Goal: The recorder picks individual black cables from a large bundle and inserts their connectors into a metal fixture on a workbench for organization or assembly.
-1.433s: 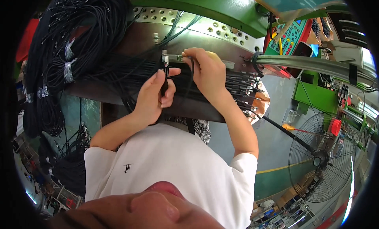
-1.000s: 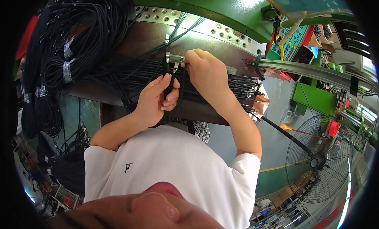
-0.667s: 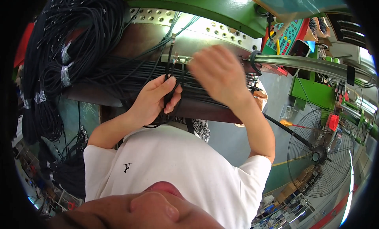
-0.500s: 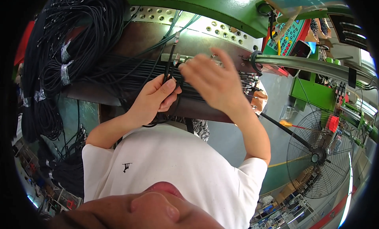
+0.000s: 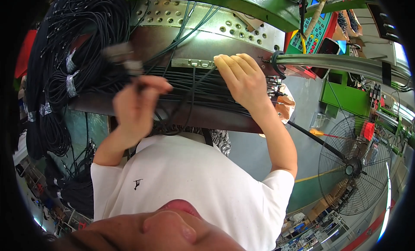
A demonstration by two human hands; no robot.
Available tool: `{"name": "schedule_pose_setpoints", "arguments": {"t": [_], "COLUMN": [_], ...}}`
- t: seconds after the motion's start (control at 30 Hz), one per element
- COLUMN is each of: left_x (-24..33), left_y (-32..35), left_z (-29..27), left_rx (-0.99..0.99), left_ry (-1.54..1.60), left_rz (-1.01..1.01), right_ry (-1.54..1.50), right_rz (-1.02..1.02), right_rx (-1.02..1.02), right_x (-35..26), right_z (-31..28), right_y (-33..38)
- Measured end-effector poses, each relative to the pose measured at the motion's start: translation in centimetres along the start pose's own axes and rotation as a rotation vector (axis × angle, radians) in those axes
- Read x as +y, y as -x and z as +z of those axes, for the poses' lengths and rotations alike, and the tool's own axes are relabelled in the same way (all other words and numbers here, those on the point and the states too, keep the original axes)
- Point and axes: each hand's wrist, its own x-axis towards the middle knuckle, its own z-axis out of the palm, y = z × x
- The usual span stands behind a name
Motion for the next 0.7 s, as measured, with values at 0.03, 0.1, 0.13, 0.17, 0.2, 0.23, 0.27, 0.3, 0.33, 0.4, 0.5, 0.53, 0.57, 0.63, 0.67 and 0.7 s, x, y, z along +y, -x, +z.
{"name": "schedule_pose_setpoints", "arguments": {"t": [0.03,0.1,0.13,0.17,0.2,0.23,0.27,0.3,0.33,0.4,0.5,0.53,0.57,0.63,0.67,0.7], "left_x": [0.6,2.8,3.3,3.4,3.4,3.1,2.5,1.9,1.5,1.1,0.8,0.9,0.7,1.2,1.5,1.6], "left_y": [-0.6,-1.6,-1.8,-1.8,-1.5,-1.2,-0.6,-0.1,0.2,0.3,0.4,0.4,0.1,0.2,-0.3,-0.6], "left_z": [-0.5,-2.5,-2.2,-1.8,-0.8,0.2,1.2,2.1,2.4,3.2,3.4,3.4,3.5,3.3,3.1,2.9], "left_rx": [0.142,0.008,-0.13,-0.275,-0.343,-0.408,-0.435,-0.443,-0.442,-0.449,-0.451,-0.456,-0.456,-0.549,-0.587,-0.621], "left_ry": [0.234,0.703,0.869,0.894,0.924,0.944,0.966,0.985,0.994,1.012,1.011,1.01,1.009,0.995,0.917,0.839], "left_rz": [-0.028,-0.222,-0.368,-0.542,-0.689,-0.737,-0.761,-0.754,-0.741,-0.724,-0.757,-0.783,-0.803,-0.768,-0.773,-0.777], "right_ry": [0.003,-0.262,-0.359,-0.417,-0.547,-0.675,-0.692,-0.704,-0.693,-0.572,-0.395,-0.288,-0.199,-0.187,-0.215,-0.208], "right_rz": [0.005,0.163,0.235,0.314,0.435,0.557,0.585,0.616,0.61,0.523,0.36,0.237,0.237,0.07,0.064,0.071], "right_rx": [-0.001,0.141,0.195,0.099,0.096,0.091,0.062,0.032,0.011,-0.041,-0.029,0.018,0.054,0.096,0.009,0.007], "right_x": [-0.5,-1.4,-1.9,-2.4,-2.6,-2.7,-2.6,-2.6,-2.6,-2.4,-2.2,-2.1,-2.6,-3.4,-3.0,-2.8], "right_z": [0.4,1.8,2.6,3.1,3.4,3.6,3.4,3.0,2.8,2.4,0.9,0.1,-1.1,-2.3,-2.1,-1.9], "right_y": [-0.1,-0.5,-0.6,-0.6,-0.4,-0.3,-0.5,-0.7,-0.9,-1.1,-1.3,-1.4,-1.4,-2.2,-2.5,-1.7]}}
